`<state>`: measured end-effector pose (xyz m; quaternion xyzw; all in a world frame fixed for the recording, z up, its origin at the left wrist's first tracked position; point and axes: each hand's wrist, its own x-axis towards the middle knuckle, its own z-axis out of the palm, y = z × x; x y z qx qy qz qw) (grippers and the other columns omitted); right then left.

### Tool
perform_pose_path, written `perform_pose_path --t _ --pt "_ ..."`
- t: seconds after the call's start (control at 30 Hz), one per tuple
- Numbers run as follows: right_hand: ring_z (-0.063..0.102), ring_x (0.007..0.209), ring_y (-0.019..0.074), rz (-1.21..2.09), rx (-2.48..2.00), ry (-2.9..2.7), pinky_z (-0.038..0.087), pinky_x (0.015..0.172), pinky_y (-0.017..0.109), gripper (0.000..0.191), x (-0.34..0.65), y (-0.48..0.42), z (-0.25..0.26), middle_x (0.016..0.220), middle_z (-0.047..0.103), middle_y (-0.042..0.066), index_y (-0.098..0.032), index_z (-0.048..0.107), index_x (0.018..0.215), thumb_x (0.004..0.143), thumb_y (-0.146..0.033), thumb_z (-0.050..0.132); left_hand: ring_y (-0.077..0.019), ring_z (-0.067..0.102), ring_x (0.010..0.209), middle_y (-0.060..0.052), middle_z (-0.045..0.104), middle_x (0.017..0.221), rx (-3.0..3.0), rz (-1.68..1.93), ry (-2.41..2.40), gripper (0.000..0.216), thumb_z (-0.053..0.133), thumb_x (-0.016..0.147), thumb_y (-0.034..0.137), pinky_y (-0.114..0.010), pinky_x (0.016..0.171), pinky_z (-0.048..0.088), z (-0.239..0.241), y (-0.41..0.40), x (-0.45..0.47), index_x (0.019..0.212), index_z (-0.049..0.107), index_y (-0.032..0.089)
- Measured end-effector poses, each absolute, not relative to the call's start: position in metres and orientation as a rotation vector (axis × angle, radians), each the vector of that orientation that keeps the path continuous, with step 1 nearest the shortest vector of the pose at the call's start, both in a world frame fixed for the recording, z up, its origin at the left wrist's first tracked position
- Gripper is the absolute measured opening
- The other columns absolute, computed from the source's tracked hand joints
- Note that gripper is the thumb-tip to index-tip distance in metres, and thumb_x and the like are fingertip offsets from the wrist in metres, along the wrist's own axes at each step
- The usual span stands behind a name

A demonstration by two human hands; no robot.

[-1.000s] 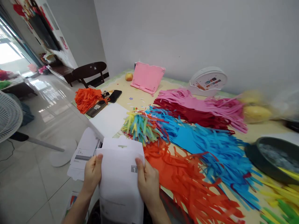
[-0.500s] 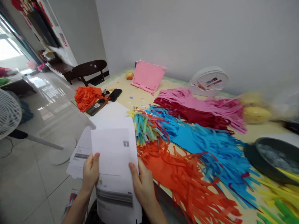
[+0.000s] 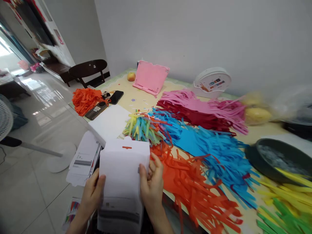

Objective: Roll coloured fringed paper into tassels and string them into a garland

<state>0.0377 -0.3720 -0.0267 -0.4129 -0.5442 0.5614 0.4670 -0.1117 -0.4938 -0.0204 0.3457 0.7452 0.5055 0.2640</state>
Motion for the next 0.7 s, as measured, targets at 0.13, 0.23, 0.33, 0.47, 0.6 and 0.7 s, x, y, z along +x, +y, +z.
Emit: perform_pose_path --t 0.13,0.23,0.33,0.47,0.6,0.7 --pt "0.069 0.075 0.0183 1.439 -1.02 -1.327 0.054 0.065 0.028 0.033 0.035 -0.38 -0.027 0.092 0.071 0.009 -0.022 0.04 0.114 0.091 -0.04 0.055 -0.0177 0.064 0.077 -0.007 0.068 0.097 0.602 1.684 1.88 0.043 0.054 0.087 0.042 -0.026 0.068 0.049 -0.01 -0.477 -0.107 0.122 0.043 0.02" --pt "0.067 0.075 0.0174 1.341 -1.068 -1.286 0.053 0.064 0.027 0.028 0.037 -0.383 -0.026 0.091 0.067 0.007 -0.022 0.046 0.104 0.087 -0.04 0.06 -0.0143 0.064 0.07 -0.004 0.067 0.093 0.485 1.813 1.776 0.04 0.062 0.082 0.041 -0.023 0.061 0.048 -0.006 -0.466 -0.104 0.11 0.041 0.023" --pt "0.064 0.071 0.0153 1.294 -1.107 -1.302 0.052 0.062 0.026 0.025 0.039 -0.383 -0.022 0.09 0.063 0.006 -0.02 0.052 0.097 0.085 -0.04 0.061 -0.0101 0.059 0.062 0.002 0.062 0.08 0.441 1.891 1.796 0.029 0.064 0.08 0.038 -0.019 0.059 0.045 -0.007 -0.461 -0.103 0.094 0.044 0.023" --pt "0.063 0.069 0.0156 1.308 -1.1 -1.297 0.05 0.059 0.025 0.023 0.044 -0.378 -0.017 0.081 0.062 0.003 -0.02 0.055 0.088 0.083 -0.04 0.064 -0.0083 0.053 0.054 0.005 0.057 0.067 0.381 1.913 1.897 0.026 0.066 0.079 0.039 -0.017 0.052 0.041 -0.011 -0.463 -0.106 0.084 0.048 0.021" --pt "0.061 0.066 0.0144 1.348 -1.041 -1.296 0.049 0.057 0.023 0.022 0.046 -0.371 -0.013 0.076 0.063 0.001 -0.02 0.055 0.078 0.08 -0.038 0.067 -0.0095 0.053 0.053 0.005 0.057 0.061 0.358 1.874 1.925 0.029 0.067 0.079 0.041 -0.017 0.049 0.039 -0.015 -0.464 -0.108 0.094 0.055 0.02" --pt "0.061 0.062 0.0132 1.328 -1.038 -1.276 0.048 0.054 0.022 0.024 0.044 -0.37 -0.01 0.074 0.063 0.0 -0.02 0.053 0.079 0.075 -0.035 0.072 -0.0105 0.059 0.063 0.005 0.058 0.063 0.345 1.961 1.878 0.026 0.072 0.075 0.037 -0.016 0.056 0.043 -0.017 -0.464 -0.108 0.086 0.057 0.02"
